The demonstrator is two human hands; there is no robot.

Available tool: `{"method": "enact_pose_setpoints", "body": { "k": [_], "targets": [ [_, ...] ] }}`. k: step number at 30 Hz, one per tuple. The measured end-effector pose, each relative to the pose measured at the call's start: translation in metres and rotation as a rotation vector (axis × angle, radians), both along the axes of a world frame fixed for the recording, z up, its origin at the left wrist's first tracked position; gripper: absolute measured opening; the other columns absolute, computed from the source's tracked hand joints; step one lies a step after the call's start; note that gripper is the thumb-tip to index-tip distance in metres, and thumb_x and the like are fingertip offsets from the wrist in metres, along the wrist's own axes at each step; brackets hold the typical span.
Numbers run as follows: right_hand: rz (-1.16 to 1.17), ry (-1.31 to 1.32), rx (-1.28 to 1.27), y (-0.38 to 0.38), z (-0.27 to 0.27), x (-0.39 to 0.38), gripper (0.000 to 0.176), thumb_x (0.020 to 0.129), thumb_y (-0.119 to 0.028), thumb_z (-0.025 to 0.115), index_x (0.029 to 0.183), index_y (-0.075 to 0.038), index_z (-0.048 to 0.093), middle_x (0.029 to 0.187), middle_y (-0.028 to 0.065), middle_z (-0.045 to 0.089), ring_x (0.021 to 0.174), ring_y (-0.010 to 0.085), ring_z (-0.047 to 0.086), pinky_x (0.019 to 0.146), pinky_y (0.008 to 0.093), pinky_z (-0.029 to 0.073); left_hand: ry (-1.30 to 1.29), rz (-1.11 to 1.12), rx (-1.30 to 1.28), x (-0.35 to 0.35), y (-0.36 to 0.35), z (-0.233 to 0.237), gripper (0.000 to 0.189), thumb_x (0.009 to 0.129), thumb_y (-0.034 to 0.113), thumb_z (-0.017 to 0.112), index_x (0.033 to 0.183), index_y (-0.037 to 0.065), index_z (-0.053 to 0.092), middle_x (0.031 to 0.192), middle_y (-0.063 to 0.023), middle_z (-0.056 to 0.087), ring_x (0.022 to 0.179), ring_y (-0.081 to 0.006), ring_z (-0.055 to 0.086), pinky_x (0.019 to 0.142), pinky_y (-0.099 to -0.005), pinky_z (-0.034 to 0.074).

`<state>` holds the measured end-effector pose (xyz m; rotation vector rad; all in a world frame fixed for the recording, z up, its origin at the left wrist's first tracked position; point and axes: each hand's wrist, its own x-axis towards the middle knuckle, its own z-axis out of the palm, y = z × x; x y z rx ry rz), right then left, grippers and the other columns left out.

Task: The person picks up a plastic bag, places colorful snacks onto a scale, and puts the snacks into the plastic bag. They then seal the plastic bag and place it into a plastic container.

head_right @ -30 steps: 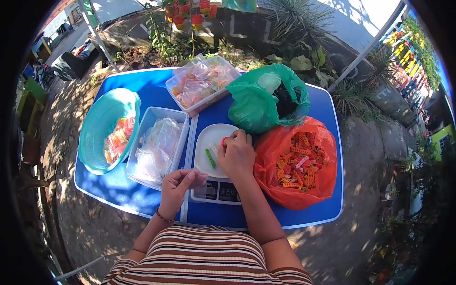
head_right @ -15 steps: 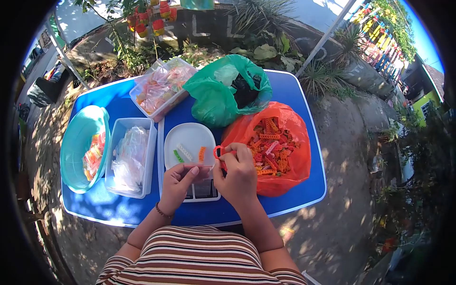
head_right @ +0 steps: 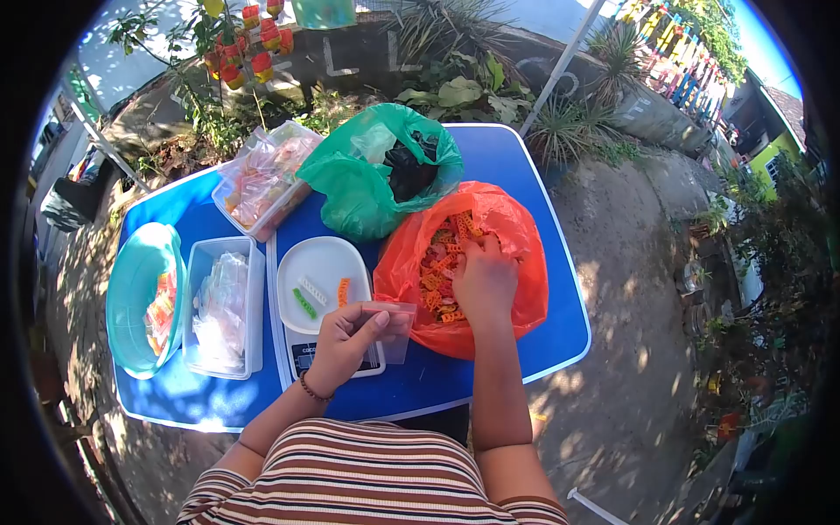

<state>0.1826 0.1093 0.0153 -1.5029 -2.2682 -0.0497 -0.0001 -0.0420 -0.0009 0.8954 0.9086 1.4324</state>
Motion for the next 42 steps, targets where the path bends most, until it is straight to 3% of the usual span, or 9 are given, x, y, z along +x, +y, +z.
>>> {"method": "enact_pose_setpoints", "body": {
  "k": [8, 11, 14, 17, 21, 22, 25, 39, 42],
  "targets": [
    [-0.086, -0.207, 0.013, 0.011, -0.014, -0.019, 0.019, 0.081, -0.012, 0.074, 0.1, -0.013, 0.076, 0.103, 0.0125, 0.064, 0.106, 0.0352, 0.058, 0.097, 0.045, 0.048, -0.014, 0.009, -0.078, -0.001, 0.005, 0.003, 0.026, 0.105, 0.013, 0.059, 0.122, -0.005, 0.066, 0.116, -0.0167, 0.073, 0.105, -0.021, 0.072, 0.095, -0.0339, 0.059],
    [-0.026, 0.0, 0.028, -0.006, 0.001, -0.013, 0.017, 0.081, -0.008, 0.076, 0.098, -0.008, 0.075, 0.096, 0.0101, 0.066, 0.099, 0.0327, 0.062, 0.09, 0.0427, 0.051, -0.019, 0.0, -0.053, 0.002, 0.008, 0.002, 0.026, 0.105, 0.013, 0.059, 0.122, -0.005, 0.066, 0.115, -0.0164, 0.074, 0.104, -0.0206, 0.073, 0.094, -0.0335, 0.059],
    [0.19, 0.522, 0.014, -0.029, 0.019, -0.022, 0.015, 0.084, -0.006, 0.075, 0.098, -0.002, 0.072, 0.097, 0.013, 0.068, 0.094, 0.0301, 0.066, 0.08, 0.0433, 0.053, 0.018, 0.057, -0.032, -0.007, 0.003, 0.005, 0.025, 0.105, 0.013, 0.059, 0.121, -0.004, 0.066, 0.113, -0.0157, 0.074, 0.103, -0.02, 0.073, 0.094, -0.0326, 0.058],
    [0.377, 0.717, 0.043, -0.054, 0.038, -0.053, 0.017, 0.086, -0.005, 0.075, 0.101, 0.001, 0.071, 0.092, 0.0136, 0.069, 0.083, 0.0297, 0.068, 0.073, 0.0394, 0.055, 0.121, 0.174, -0.027, -0.029, -0.017, 0.012, 0.025, 0.105, 0.013, 0.059, 0.121, -0.004, 0.067, 0.112, -0.0149, 0.075, 0.102, -0.0191, 0.073, 0.093, -0.0314, 0.058],
    [0.568, 0.629, -0.373, -0.064, 0.024, -0.098, 0.019, 0.086, -0.004, 0.073, 0.103, 0.004, 0.07, 0.094, 0.0175, 0.07, 0.082, 0.0313, 0.07, 0.074, 0.0398, 0.056, 0.243, 0.356, -0.064, -0.062, -0.051, 0.012, 0.025, 0.106, 0.016, 0.058, 0.12, -0.003, 0.067, 0.105, -0.0152, 0.076, 0.099, -0.0199, 0.074, 0.086, -0.0307, 0.059],
    [0.586, 0.591, -0.364, -0.063, 0.008, -0.111, 0.02, 0.085, -0.001, 0.074, 0.103, 0.006, 0.071, 0.092, 0.0174, 0.071, 0.077, 0.0249, 0.072, 0.068, 0.0342, 0.056, 0.241, 0.394, -0.098, -0.067, -0.06, 0.014, 0.025, 0.106, 0.016, 0.058, 0.12, -0.004, 0.066, 0.106, -0.0162, 0.076, 0.099, -0.0205, 0.074, 0.087, -0.0318, 0.06],
    [0.552, 0.4, -0.396, -0.061, -0.014, -0.138, 0.021, 0.084, -0.003, 0.075, 0.102, 0.007, 0.07, 0.092, 0.0192, 0.071, 0.077, 0.0258, 0.072, 0.069, 0.0339, 0.058, 0.16, 0.451, -0.111, -0.076, -0.082, 0.006, 0.023, 0.105, 0.011, 0.058, 0.12, -0.004, 0.066, 0.11, -0.0164, 0.075, 0.101, -0.0207, 0.073, 0.092, -0.0326, 0.059],
    [0.556, 0.612, -0.414, -0.089, 0.029, -0.104, 0.022, 0.088, -0.003, 0.073, 0.108, 0.005, 0.07, 0.087, 0.0152, 0.071, 0.075, 0.0236, 0.072, 0.067, 0.032, 0.057, 0.123, 0.486, -0.135, -0.083, -0.099, -0.009, 0.023, 0.105, 0.015, 0.058, 0.117, -0.003, 0.067, 0.106, -0.0163, 0.076, 0.094, -0.0208, 0.075, 0.085, -0.0339, 0.061],
    [0.577, 0.59, -0.441, -0.097, 0.023, -0.101, 0.018, 0.087, -0.002, 0.075, 0.104, 0.005, 0.072, 0.087, 0.0133, 0.073, 0.072, 0.0167, 0.071, 0.065, 0.0277, 0.055, 0.105, 0.49, -0.11, -0.084, -0.097, -0.009, 0.023, 0.105, 0.015, 0.059, 0.117, -0.003, 0.067, 0.106, -0.0162, 0.076, 0.094, -0.0205, 0.075, 0.084, -0.0332, 0.061]
  ]
}}
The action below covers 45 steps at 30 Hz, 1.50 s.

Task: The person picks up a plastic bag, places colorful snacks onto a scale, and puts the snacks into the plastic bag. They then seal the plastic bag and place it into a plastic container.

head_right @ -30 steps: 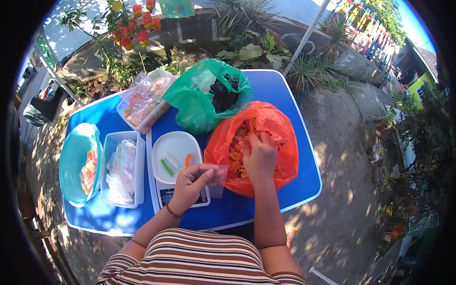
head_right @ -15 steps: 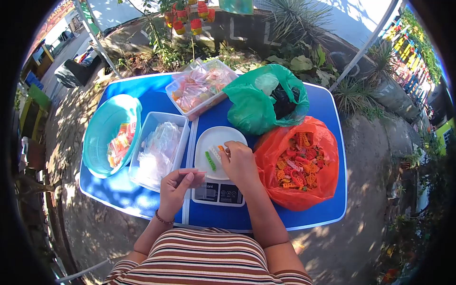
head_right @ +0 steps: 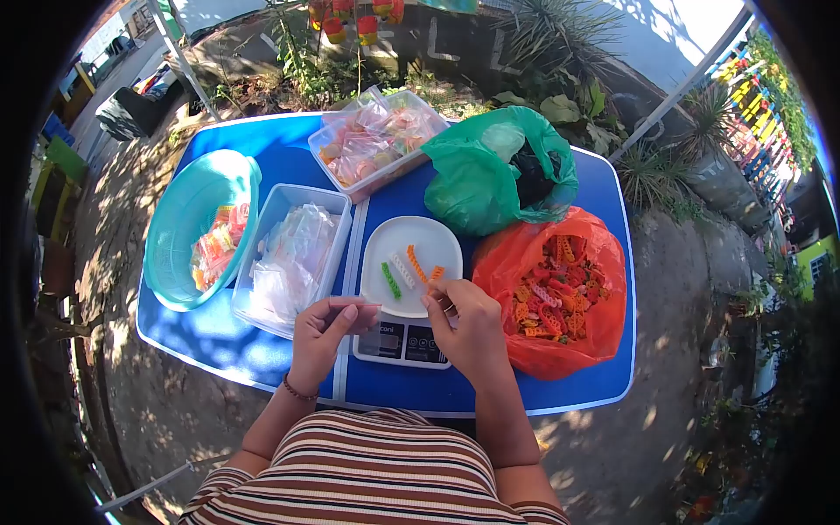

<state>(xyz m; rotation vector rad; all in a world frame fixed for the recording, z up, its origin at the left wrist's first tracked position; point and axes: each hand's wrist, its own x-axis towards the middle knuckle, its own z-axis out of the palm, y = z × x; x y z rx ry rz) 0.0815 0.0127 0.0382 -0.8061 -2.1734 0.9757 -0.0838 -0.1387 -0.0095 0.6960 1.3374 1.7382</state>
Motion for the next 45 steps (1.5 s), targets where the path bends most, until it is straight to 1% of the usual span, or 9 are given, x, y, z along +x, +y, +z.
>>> {"method": "enact_pose_setpoints", "body": {
  "k": [18, 21, 24, 27, 33, 36, 39, 41, 45],
  "targets": [
    [0.018, -0.056, 0.108, -0.001, -0.016, 0.002, 0.014, 0.089, -0.001, 0.072, 0.102, 0.005, 0.072, 0.088, 0.0168, 0.072, 0.072, 0.0217, 0.071, 0.063, 0.0301, 0.055, 0.004, 0.005, 0.017, -0.004, -0.004, 0.002, 0.023, 0.105, 0.015, 0.059, 0.115, -0.004, 0.068, 0.105, -0.0168, 0.076, 0.093, -0.0207, 0.075, 0.084, -0.0334, 0.061],
    [-0.011, -0.112, 0.115, 0.006, -0.028, -0.002, 0.016, 0.087, 0.0, 0.068, 0.103, 0.003, 0.07, 0.092, 0.0188, 0.07, 0.083, 0.0346, 0.068, 0.075, 0.0418, 0.056, 0.011, 0.0, 0.021, -0.004, -0.002, 0.003, 0.023, 0.104, 0.015, 0.06, 0.115, -0.004, 0.068, 0.104, -0.0165, 0.077, 0.093, -0.0203, 0.075, 0.084, -0.033, 0.061],
    [0.063, -0.208, 0.188, 0.011, -0.031, -0.026, 0.015, 0.085, -0.004, 0.069, 0.099, 0.002, 0.069, 0.094, 0.0194, 0.068, 0.09, 0.0373, 0.067, 0.08, 0.045, 0.054, -0.005, -0.021, 0.001, -0.002, -0.001, -0.002, 0.021, 0.103, 0.012, 0.062, 0.114, -0.005, 0.068, 0.103, -0.016, 0.076, 0.094, -0.0188, 0.075, 0.086, -0.0316, 0.06],
    [0.081, -0.257, 0.304, 0.009, -0.044, -0.055, 0.019, 0.085, -0.009, 0.074, 0.101, -0.001, 0.07, 0.089, 0.0141, 0.07, 0.085, 0.0334, 0.069, 0.074, 0.0427, 0.055, 0.002, -0.036, -0.039, 0.0, -0.002, -0.004, 0.019, 0.101, 0.008, 0.065, 0.113, -0.006, 0.069, 0.102, -0.0147, 0.076, 0.095, -0.0164, 0.073, 0.087, -0.0291, 0.059],
    [0.067, -0.276, 0.211, 0.005, -0.055, -0.072, 0.025, 0.082, -0.006, 0.075, 0.106, -0.001, 0.069, 0.086, 0.0125, 0.07, 0.076, 0.0279, 0.07, 0.071, 0.0374, 0.056, 0.014, -0.001, -0.067, 0.004, -0.004, -0.006, 0.017, 0.096, 0.007, 0.071, 0.108, -0.006, 0.071, 0.096, -0.0132, 0.077, 0.088, -0.0149, 0.074, 0.082, -0.0274, 0.06],
    [0.093, -0.023, -0.069, 0.005, -0.022, -0.063, 0.03, 0.083, 0.001, 0.072, 0.113, -0.001, 0.07, 0.085, 0.009, 0.069, 0.072, 0.018, 0.068, 0.067, 0.0302, 0.055, 0.025, -0.012, -0.108, 0.001, -0.003, -0.009, 0.017, 0.095, 0.007, 0.073, 0.107, -0.006, 0.07, 0.095, -0.0144, 0.077, 0.088, -0.0173, 0.075, 0.082, -0.0293, 0.061],
    [0.122, 0.149, -0.054, 0.012, -0.019, -0.048, 0.037, 0.084, 0.003, 0.07, 0.121, -0.003, 0.068, 0.085, 0.0096, 0.067, 0.073, 0.0175, 0.067, 0.067, 0.0286, 0.054, -0.026, 0.003, -0.095, 0.002, 0.002, -0.011, 0.017, 0.092, 0.005, 0.075, 0.105, -0.005, 0.07, 0.096, -0.0139, 0.077, 0.088, -0.0168, 0.075, 0.081, -0.0282, 0.061],
    [0.127, 0.209, -0.141, 0.01, -0.018, -0.039, 0.03, 0.088, 0.005, 0.069, 0.118, 0.0, 0.067, 0.087, 0.0066, 0.069, 0.081, 0.0123, 0.068, 0.072, 0.0267, 0.055, -0.129, 0.052, -0.008, 0.008, 0.011, -0.009, 0.019, 0.089, 0.003, 0.078, 0.104, -0.005, 0.07, 0.097, -0.0139, 0.077, 0.088, -0.0166, 0.075, 0.08, -0.0275, 0.061],
    [0.129, 0.525, -0.459, -0.001, -0.012, -0.029, 0.025, 0.09, 0.007, 0.069, 0.115, 0.003, 0.067, 0.091, 0.0055, 0.07, 0.088, 0.0086, 0.068, 0.078, 0.0241, 0.054, -0.076, -0.039, -0.009, 0.006, 0.01, -0.008, 0.025, 0.084, 0.0, 0.082, 0.105, -0.005, 0.069, 0.099, -0.0145, 0.076, 0.09, -0.0169, 0.075, 0.081, -0.0277, 0.061]
  ]
}}
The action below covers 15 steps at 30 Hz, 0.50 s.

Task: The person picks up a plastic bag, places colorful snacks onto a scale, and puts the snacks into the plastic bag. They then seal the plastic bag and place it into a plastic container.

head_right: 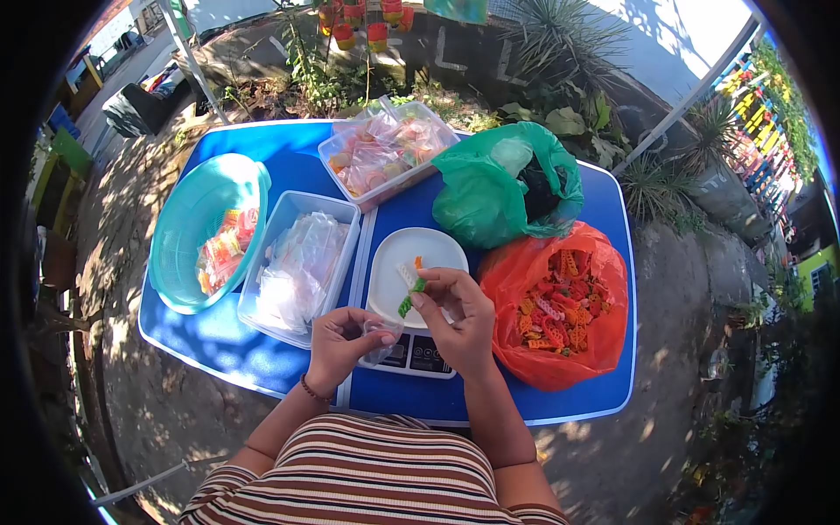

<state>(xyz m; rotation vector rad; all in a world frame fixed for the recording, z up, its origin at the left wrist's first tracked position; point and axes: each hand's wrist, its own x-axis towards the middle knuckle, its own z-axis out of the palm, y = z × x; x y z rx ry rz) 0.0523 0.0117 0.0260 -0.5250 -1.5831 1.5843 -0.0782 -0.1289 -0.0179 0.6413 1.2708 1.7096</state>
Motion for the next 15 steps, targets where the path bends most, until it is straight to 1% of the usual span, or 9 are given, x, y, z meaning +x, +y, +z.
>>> {"method": "enact_pose_setpoints", "body": {
  "k": [1, 4, 7, 10, 13, 15],
  "targets": [
    [0.0, 0.075, -0.077, -0.003, 0.003, 0.001, 0.024, 0.09, 0.007, 0.069, 0.114, 0.003, 0.066, 0.092, 0.0054, 0.07, 0.089, 0.0079, 0.067, 0.079, 0.0237, 0.054, 0.02, -0.014, 0.002, 0.0, 0.0, 0.003, 0.026, 0.083, -0.001, 0.083, 0.105, -0.005, 0.069, 0.099, -0.0145, 0.076, 0.091, -0.0168, 0.074, 0.081, -0.028, 0.061],
    [0.033, 0.089, -0.052, -0.01, 0.0, 0.004, 0.026, 0.089, 0.004, 0.072, 0.114, 0.001, 0.066, 0.093, 0.0062, 0.071, 0.089, 0.0091, 0.068, 0.081, 0.0248, 0.053, 0.035, -0.033, 0.022, 0.003, 0.002, 0.007, 0.029, 0.081, -0.001, 0.084, 0.105, -0.005, 0.069, 0.099, -0.0138, 0.076, 0.091, -0.0159, 0.074, 0.082, -0.0281, 0.061],
    [0.124, -0.135, 0.283, -0.002, -0.009, 0.011, 0.03, 0.089, 0.007, 0.072, 0.117, 0.003, 0.061, 0.099, 0.0099, 0.071, 0.089, 0.0105, 0.067, 0.084, 0.0262, 0.052, 0.037, -0.041, 0.039, 0.004, 0.003, 0.008, 0.033, 0.081, 0.0, 0.084, 0.11, -0.005, 0.07, 0.099, -0.0116, 0.076, 0.09, -0.0127, 0.072, 0.08, -0.0262, 0.059],
    [0.127, -0.129, 0.228, -0.005, -0.006, 0.011, 0.026, 0.087, 0.004, 0.074, 0.111, 0.002, 0.064, 0.098, 0.0079, 0.071, 0.09, 0.0104, 0.063, 0.083, 0.0267, 0.049, 0.012, -0.059, 0.03, 0.004, 0.002, 0.011, 0.034, 0.083, 0.002, 0.084, 0.113, -0.006, 0.07, 0.101, -0.0106, 0.076, 0.089, -0.011, 0.071, 0.08, -0.0251, 0.058],
    [0.145, -0.229, 0.301, 0.0, 0.001, 0.014, 0.015, 0.087, -0.005, 0.076, 0.099, -0.001, 0.068, 0.099, 0.0074, 0.071, 0.093, 0.0152, 0.061, 0.087, 0.0317, 0.046, -0.02, -0.061, 0.025, 0.005, 0.002, 0.014, 0.033, 0.086, 0.005, 0.082, 0.115, -0.005, 0.07, 0.101, -0.0105, 0.076, 0.09, -0.0107, 0.071, 0.081, -0.0247, 0.057],
    [0.173, -0.232, 0.441, 0.003, 0.003, 0.011, 0.011, 0.089, -0.012, 0.074, 0.094, -0.003, 0.071, 0.103, 0.0093, 0.07, 0.096, 0.0193, 0.061, 0.091, 0.0356, 0.044, -0.021, -0.06, 0.024, 0.005, 0.002, 0.014, 0.032, 0.088, 0.006, 0.081, 0.116, -0.005, 0.07, 0.102, -0.0105, 0.076, 0.091, -0.0106, 0.071, 0.081, -0.0246, 0.057]
  ]
}}
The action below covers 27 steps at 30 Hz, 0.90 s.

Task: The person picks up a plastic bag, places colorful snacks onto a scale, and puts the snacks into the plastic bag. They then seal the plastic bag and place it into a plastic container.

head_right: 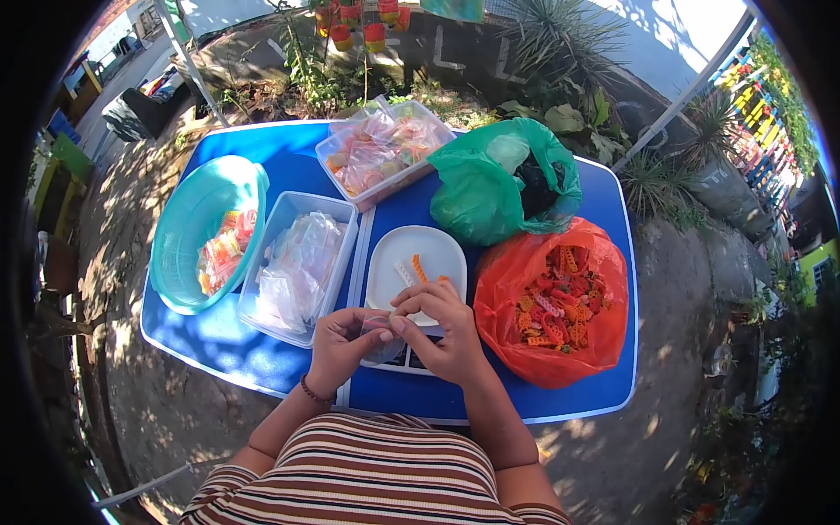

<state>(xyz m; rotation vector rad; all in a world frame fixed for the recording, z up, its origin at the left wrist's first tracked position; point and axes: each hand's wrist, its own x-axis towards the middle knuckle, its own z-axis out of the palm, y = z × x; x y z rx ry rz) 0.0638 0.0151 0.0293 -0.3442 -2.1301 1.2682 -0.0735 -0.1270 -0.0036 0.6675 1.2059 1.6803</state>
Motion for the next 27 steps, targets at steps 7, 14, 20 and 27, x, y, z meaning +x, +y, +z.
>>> {"method": "enact_pose_setpoints", "body": {
  "k": [7, 14, 20, 27],
  "targets": [
    [0.019, -0.057, 0.143, 0.005, 0.003, 0.003, 0.013, 0.088, -0.015, 0.073, 0.096, -0.005, 0.075, 0.117, 0.011, 0.066, 0.109, 0.0271, 0.057, 0.087, 0.0364, 0.046, 0.013, 0.037, -0.053, 0.0, -0.001, 0.0, 0.025, 0.094, 0.01, 0.076, 0.114, -0.004, 0.07, 0.103, -0.0107, 0.076, 0.093, -0.0115, 0.071, 0.084, -0.0253, 0.056],
    [-0.405, -0.341, 0.485, 0.02, -0.04, -0.015, 0.015, 0.082, -0.015, 0.075, 0.093, -0.004, 0.075, 0.114, 0.0094, 0.062, 0.105, 0.0306, 0.055, 0.088, 0.04, 0.047, -0.033, 0.133, -0.046, -0.001, -0.004, -0.009, 0.02, 0.096, 0.01, 0.073, 0.11, -0.003, 0.067, 0.101, -0.0132, 0.076, 0.095, -0.0163, 0.073, 0.087, -0.0269, 0.056],
    [-0.435, -0.364, 0.598, 0.003, -0.051, -0.027, 0.014, 0.081, -0.012, 0.074, 0.091, -0.002, 0.074, 0.112, 0.009, 0.062, 0.1, 0.0293, 0.057, 0.087, 0.0411, 0.047, -0.017, 0.154, -0.075, -0.002, -0.006, -0.012, 0.019, 0.094, 0.009, 0.074, 0.107, -0.003, 0.067, 0.1, -0.0138, 0.076, 0.093, -0.0175, 0.074, 0.087, -0.0279, 0.057],
    [-0.321, -0.077, -0.04, -0.001, -0.036, -0.019, 0.009, 0.089, 0.0, 0.068, 0.096, 0.003, 0.072, 0.1, 0.0126, 0.066, 0.088, 0.0278, 0.067, 0.076, 0.0352, 0.054, 0.001, 0.163, -0.054, -0.003, -0.006, -0.012, 0.019, 0.089, 0.002, 0.077, 0.105, -0.004, 0.068, 0.099, -0.0153, 0.076, 0.091, -0.0156, 0.074, 0.084, -0.0265, 0.059]
  ]
}}
